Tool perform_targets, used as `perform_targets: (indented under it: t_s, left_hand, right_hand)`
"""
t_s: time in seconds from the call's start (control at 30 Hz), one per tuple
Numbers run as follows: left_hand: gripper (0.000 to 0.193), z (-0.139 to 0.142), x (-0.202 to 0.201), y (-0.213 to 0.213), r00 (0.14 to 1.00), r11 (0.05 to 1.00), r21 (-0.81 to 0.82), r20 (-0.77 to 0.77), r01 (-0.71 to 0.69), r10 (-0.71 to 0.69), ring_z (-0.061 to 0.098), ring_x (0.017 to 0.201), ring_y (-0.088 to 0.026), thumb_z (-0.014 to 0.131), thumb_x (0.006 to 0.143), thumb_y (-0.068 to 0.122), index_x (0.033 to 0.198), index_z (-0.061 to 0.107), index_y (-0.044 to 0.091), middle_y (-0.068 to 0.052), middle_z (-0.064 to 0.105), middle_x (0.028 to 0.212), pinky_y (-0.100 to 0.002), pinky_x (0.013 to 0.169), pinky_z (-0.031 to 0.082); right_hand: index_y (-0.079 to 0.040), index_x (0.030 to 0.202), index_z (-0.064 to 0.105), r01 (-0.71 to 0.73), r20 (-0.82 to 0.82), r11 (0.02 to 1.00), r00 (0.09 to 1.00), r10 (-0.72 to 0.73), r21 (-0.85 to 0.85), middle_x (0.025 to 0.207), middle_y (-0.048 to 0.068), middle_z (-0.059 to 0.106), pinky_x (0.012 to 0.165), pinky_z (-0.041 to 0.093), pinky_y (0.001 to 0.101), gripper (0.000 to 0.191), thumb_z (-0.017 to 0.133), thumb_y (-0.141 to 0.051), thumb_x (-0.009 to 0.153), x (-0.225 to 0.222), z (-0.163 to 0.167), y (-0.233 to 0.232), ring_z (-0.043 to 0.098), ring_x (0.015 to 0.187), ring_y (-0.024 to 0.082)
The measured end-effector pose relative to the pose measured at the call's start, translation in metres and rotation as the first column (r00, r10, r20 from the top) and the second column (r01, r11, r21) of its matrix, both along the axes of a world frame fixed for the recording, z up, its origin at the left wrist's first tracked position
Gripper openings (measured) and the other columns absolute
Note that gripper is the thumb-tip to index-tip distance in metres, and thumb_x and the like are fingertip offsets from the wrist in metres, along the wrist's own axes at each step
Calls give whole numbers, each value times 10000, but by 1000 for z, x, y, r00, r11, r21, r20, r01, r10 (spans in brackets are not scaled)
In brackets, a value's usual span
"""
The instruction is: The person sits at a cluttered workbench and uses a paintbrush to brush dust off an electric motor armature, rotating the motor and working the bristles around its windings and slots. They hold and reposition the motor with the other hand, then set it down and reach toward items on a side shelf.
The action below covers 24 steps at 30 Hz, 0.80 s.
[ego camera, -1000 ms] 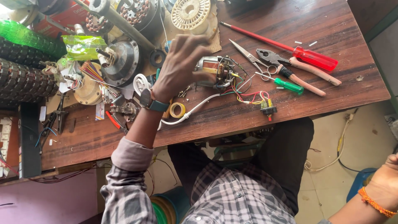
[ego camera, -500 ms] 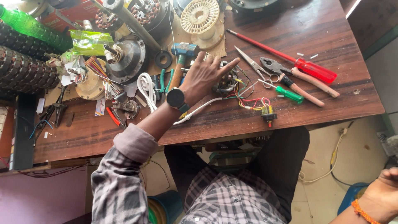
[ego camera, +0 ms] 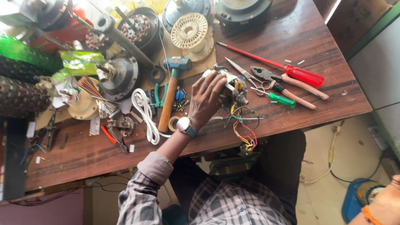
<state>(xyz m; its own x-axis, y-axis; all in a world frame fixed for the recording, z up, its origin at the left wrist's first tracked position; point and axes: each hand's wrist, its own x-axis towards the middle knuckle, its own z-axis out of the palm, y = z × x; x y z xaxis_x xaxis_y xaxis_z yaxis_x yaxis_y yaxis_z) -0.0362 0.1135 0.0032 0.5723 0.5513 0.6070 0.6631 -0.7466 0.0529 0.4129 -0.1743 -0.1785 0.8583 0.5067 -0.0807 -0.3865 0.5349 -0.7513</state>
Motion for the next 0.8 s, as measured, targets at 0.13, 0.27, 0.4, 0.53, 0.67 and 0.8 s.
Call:
perform_targets:
  t_s: [0.13, 0.27, 0.4, 0.53, 0.67, 0.8]
  left_hand:
    - [787, -9, -5, 1, 986, 997, -75, 166, -8, 20, 445, 1492, -289, 858, 849, 196, 1482, 397, 109, -77, 525, 1527, -469, 1207, 350]
    - [944, -14, -21, 0, 956, 982, -189, 282, -23, 77, 433, 1473, -345, 932, 736, 279, 1468, 365, 95, -108, 527, 1497, -461, 1177, 356]
    - [941, -15, -38, 3, 941, 980, -182, 309, -83, 137, 445, 1528, -323, 958, 792, 242, 1503, 354, 124, -80, 542, 1534, -446, 1234, 366]
    - [1042, -11, -44, 7, 913, 970, -241, 402, 34, 68, 482, 1469, -319, 985, 719, 307, 1506, 334, 102, -139, 517, 1515, -444, 1205, 372]
    - [1167, -9, -32, 7, 883, 965, -234, 470, 118, 6, 467, 1403, -328, 1026, 610, 372, 1494, 314, 102, -131, 520, 1466, -445, 1202, 366]
    - [1201, -12, -26, 8, 887, 958, -244, 461, 151, -22, 450, 1377, -325, 1049, 582, 371, 1498, 320, 102, -106, 539, 1447, -438, 1215, 376]
  right_hand:
    - [9, 1120, 640, -13, 4, 998, 1000, 13, -54, 953, 136, 640, 698, 465, 296, 344, 540, -321, 1124, -21, 13, 11, 624, 761, 240]
    - [6, 1121, 640, -33, 2, 996, 999, 33, -79, 944, 140, 646, 680, 468, 308, 366, 542, -347, 1114, -41, 27, 29, 631, 731, 251]
    - [26, 1070, 626, -76, 131, 992, 987, 88, -97, 906, 148, 634, 690, 462, 298, 444, 525, -398, 1155, -45, 34, 44, 621, 728, 248]
    - [61, 1106, 616, -30, 292, 998, 955, 44, -54, 987, 168, 634, 721, 455, 303, 547, 433, -452, 1160, -44, 28, 51, 590, 770, 261]
    - [26, 928, 568, 53, 528, 995, 849, 0, -85, 897, 169, 624, 729, 447, 289, 588, 400, -491, 1151, -46, 25, 55, 578, 781, 257]
    - [11, 1084, 560, -7, 367, 996, 930, 39, -89, 991, 139, 625, 665, 457, 310, 470, 523, -456, 1127, -50, 35, 59, 597, 738, 247]
